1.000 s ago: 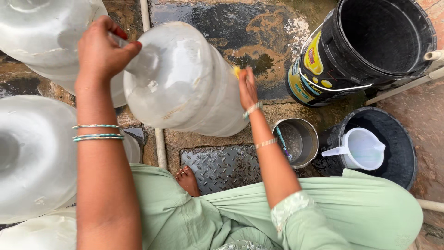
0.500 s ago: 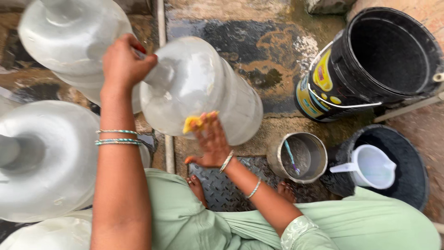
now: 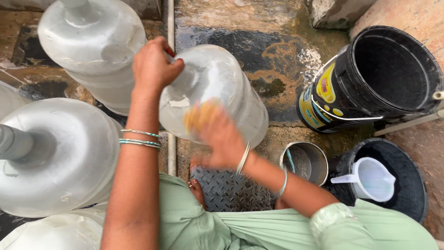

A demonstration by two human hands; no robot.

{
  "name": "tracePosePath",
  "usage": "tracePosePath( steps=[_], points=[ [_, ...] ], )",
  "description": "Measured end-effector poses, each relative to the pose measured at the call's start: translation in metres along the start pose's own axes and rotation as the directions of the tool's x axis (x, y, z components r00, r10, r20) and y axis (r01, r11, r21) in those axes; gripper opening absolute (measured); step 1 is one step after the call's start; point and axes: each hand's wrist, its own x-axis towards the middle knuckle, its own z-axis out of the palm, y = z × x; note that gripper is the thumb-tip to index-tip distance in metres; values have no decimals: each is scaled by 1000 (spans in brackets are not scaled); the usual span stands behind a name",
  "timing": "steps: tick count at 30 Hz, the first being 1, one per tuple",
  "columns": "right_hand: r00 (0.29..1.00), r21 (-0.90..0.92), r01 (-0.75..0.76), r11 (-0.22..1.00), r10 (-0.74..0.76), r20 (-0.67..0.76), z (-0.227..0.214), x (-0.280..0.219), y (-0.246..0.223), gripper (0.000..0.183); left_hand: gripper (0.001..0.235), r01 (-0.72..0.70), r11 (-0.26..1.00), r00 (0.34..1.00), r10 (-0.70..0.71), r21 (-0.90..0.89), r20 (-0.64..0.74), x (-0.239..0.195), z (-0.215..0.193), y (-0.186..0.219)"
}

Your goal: The person scrubs the inside of a large plastic water dispenser jar using a toothbrush and water. They then scrub the exterior of the jar with a yellow sponge and rinse it with water from a nearby tap.

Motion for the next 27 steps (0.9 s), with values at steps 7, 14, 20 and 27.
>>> tracePosePath(
  steps=[7, 14, 20, 27],
  points=[
    [983, -18, -169, 985, 170, 69, -33, 45, 99, 65, 33, -150, 987, 988, 153, -60, 34, -7, 3, 29],
    [917, 75, -268, 961, 230, 325, -38, 107, 158, 53, 29, -95, 994, 995, 96, -57, 13, -22, 8, 64],
    [950, -198, -309, 930, 293, -108, -18, 18, -5, 76, 26, -90, 996, 995, 89, -14, -54, -11, 18, 61],
    [969, -286, -65, 956, 129, 209, 39, 5, -64, 88, 26, -112, 994, 991, 112, 6, -71, -9, 27, 48]
  ],
)
